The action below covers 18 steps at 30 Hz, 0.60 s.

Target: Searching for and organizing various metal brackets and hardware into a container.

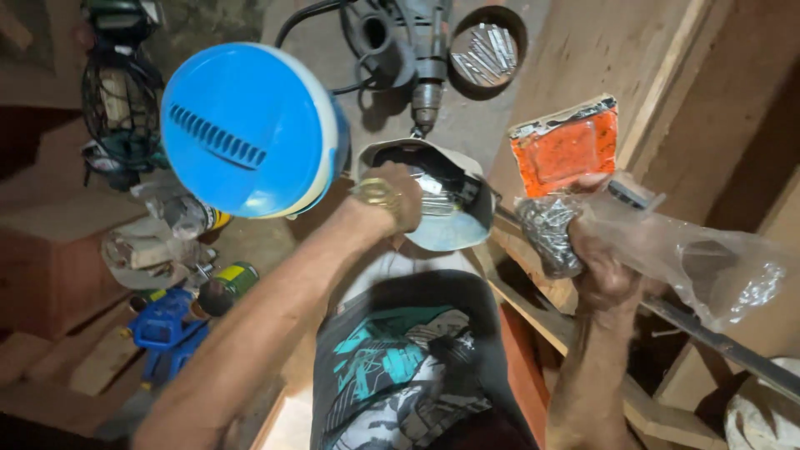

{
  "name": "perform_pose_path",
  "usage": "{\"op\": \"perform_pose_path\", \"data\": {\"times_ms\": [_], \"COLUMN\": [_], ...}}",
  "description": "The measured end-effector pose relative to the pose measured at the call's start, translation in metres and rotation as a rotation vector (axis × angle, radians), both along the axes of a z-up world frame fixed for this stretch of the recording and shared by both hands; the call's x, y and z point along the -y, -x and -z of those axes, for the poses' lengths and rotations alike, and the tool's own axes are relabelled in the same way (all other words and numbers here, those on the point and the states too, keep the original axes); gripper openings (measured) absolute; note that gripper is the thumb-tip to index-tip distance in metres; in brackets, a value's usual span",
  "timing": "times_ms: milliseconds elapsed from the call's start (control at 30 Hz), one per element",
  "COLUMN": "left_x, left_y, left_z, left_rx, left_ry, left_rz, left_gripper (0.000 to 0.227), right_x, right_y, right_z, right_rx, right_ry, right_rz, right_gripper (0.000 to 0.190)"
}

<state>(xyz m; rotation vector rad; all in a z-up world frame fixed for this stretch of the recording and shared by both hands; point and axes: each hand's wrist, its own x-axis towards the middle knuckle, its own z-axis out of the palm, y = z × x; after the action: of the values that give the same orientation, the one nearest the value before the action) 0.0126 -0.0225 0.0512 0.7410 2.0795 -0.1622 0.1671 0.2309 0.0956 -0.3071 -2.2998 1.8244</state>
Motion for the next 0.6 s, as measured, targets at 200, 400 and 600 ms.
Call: {"op": "perform_pose_path", "data": {"times_ms": [200,400,600], "left_x": [0.017,0.0,0.014], "left_y": [-0.003,-0.066,-0.045], "left_z": [-0.03,-0.002,0.076], "left_rx": [0.115,-0.267,0.038], "left_ry": [-0.116,-0.306,-0.108], "left_rz": [0.176,-0.077,-0.229], "left_gripper": [0.045,0.053,0.123], "right_x": [0.004,0.014,0.015], "right_y": [0.008,0.004,0.006], "right_z": [-0.012,-0.007,0.01], "right_rx": [-0.037,0.051,0.34], "right_ry": [0.143,0.362,0.246], "right_rz": [0.046,0.174,0.592], "right_gripper": [0.045,0.048,0.02]}}
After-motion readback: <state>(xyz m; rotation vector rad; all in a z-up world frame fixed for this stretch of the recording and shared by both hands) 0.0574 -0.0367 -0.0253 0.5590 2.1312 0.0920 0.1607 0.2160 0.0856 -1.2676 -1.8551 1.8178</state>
